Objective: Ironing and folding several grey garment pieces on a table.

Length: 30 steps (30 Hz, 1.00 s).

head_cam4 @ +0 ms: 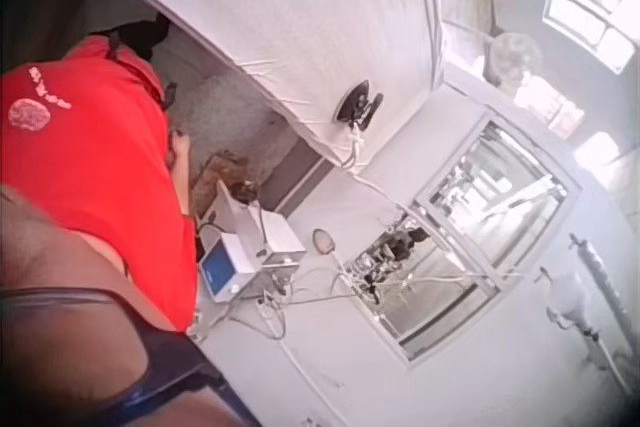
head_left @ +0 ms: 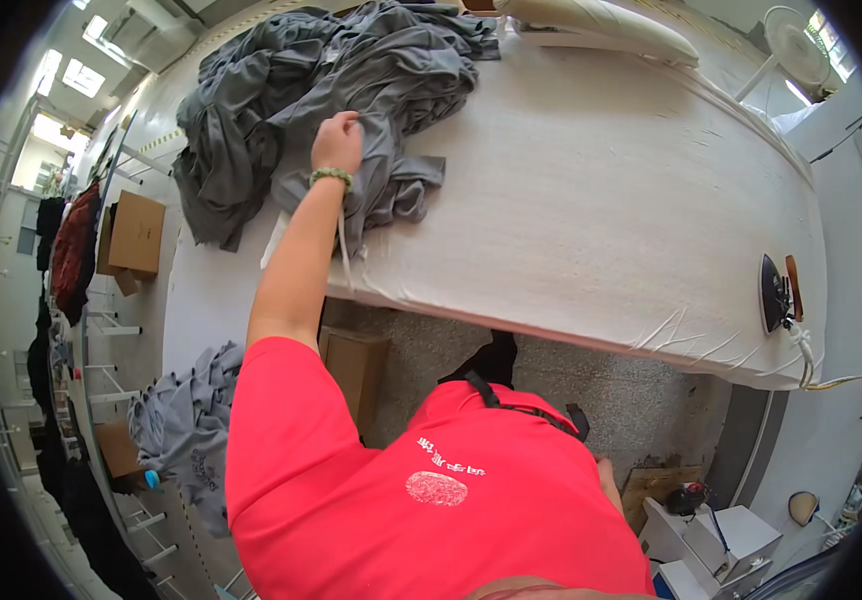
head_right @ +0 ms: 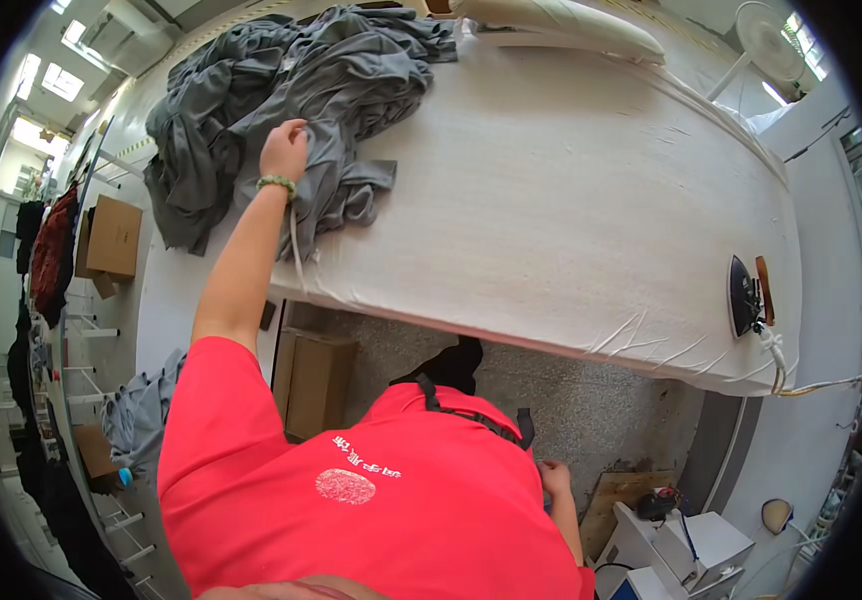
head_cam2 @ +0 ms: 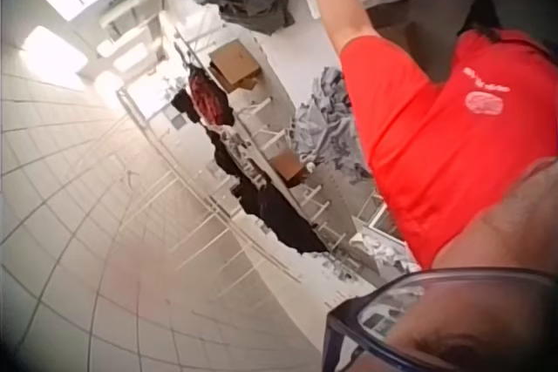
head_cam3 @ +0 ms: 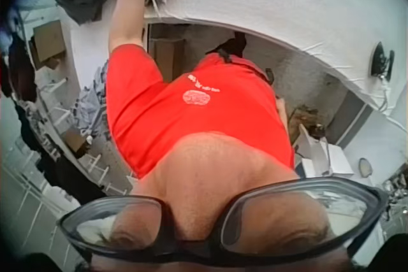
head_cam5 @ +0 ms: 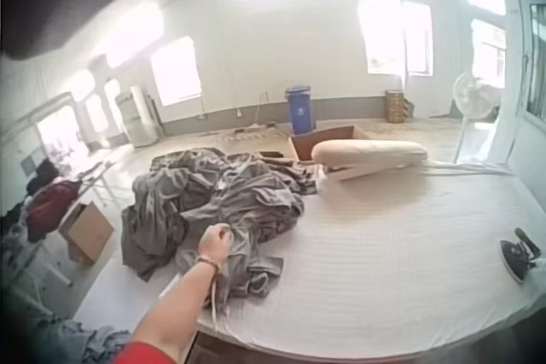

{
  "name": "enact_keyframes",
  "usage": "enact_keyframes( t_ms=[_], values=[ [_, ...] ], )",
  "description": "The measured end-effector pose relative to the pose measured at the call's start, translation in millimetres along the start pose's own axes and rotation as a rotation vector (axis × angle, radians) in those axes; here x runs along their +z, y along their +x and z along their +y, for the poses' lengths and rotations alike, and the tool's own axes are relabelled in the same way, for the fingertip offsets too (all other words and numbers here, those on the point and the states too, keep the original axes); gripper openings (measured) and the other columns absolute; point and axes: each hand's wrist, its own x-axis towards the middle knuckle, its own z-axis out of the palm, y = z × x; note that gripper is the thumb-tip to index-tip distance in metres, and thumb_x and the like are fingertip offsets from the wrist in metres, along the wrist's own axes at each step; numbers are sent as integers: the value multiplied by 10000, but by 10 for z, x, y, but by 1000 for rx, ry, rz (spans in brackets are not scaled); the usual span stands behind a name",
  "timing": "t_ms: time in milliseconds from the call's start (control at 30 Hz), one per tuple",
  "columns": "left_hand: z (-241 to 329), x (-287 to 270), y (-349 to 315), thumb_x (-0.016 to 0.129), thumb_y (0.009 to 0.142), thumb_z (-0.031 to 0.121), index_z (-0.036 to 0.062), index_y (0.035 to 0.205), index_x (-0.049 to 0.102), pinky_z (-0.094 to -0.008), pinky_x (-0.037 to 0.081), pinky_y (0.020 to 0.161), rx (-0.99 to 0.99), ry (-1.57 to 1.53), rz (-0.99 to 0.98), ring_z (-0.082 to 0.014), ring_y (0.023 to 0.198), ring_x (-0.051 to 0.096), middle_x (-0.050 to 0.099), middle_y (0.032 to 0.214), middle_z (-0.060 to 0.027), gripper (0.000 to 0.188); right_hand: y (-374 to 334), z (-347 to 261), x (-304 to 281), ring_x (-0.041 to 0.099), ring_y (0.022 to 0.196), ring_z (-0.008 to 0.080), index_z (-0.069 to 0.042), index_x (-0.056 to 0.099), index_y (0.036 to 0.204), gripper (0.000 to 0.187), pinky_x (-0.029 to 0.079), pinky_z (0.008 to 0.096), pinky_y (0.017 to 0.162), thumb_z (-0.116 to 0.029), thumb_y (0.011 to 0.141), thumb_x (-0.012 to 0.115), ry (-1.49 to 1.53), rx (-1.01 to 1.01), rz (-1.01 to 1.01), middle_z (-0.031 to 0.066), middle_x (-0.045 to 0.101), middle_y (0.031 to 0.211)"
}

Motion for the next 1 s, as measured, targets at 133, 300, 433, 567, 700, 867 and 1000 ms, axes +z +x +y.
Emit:
enact_keyframes(
  t_ms=[133, 300, 433, 567, 700, 867, 1000],
  values=[
    [181, 236, 402, 781, 913, 332, 197, 1277, 697, -477, 534, 1003, -117, 178, 293, -389, 1197, 634, 601, 1366, -183, 397, -50, -457, -506, 744, 773, 246, 19, 606, 1359, 472, 598, 374, 679, -257, 989, 701, -360, -194, 274, 133, 754, 1002],
    [397, 157, 970, 775, 911, 354, 146, 1136, 733, -493, 532, 976, -297, 467, 150, -358, 1178, 644, 625, 1304, -137, 309, -243, -1512, -758, 746, 762, 212, 48, 618, 1327, 425, 582, 323, 661, -207, 995, 689, -50, -154, 254, 148, 761, 975],
    [342, -125, 1213, 805, 894, 348, 100, 948, 718, -478, 529, 845, -234, 464, 19, -321, 984, 679, 686, 1002, -98, 269, -261, -1787, -913, 748, 760, 211, 56, 627, 1319, 418, 577, 317, 662, -195, 992, 694, -24, -210, 221, 160, 768, 954],
    [1134, -514, 1316, 802, 923, 249, 50, 762, 605, -338, 433, 616, 110, -61, 238, -207, 616, 523, 543, 632, -18, 323, -706, -2703, -754, 745, 758, 207, 29, 645, 1312, 409, 575, 337, 677, -207, 984, 708, -251, -325, 146, 150, 764, 889],
    [2883, -340, 694, 774, 954, 92, 31, 748, 551, -251, 338, 565, 429, -722, 32, -104, 616, 418, 538, 715, -3, 309, -1151, -3757, -729, 763, 823, 257, -35, 665, 1297, 377, 581, 364, 728, -225, 976, 719, -493, -550, 186, 150, 758, 868],
    [4015, 79, -364, 880, 805, 80, 43, 774, 564, -332, 453, 561, 1034, -646, -351, -231, 635, 561, 590, 803, -66, 321, -1266, -4561, -1084, 735, 829, 250, -44, 675, 1286, 320, 569, 360, 771, -155, 988, 715, -499, -957, 292, 143, 748, 929],
    [3734, 1207, -1287, 866, 815, 135, 48, 803, 600, -366, 502, 615, 638, -553, -552, -285, 714, 635, 649, 894, -94, 279, -1054, -4808, -1581, 743, 845, 257, -46, 677, 1270, 306, 576, 365, 785, -175, 995, 714, -531, -1049, 311, 150, 751, 946]
  ],
)
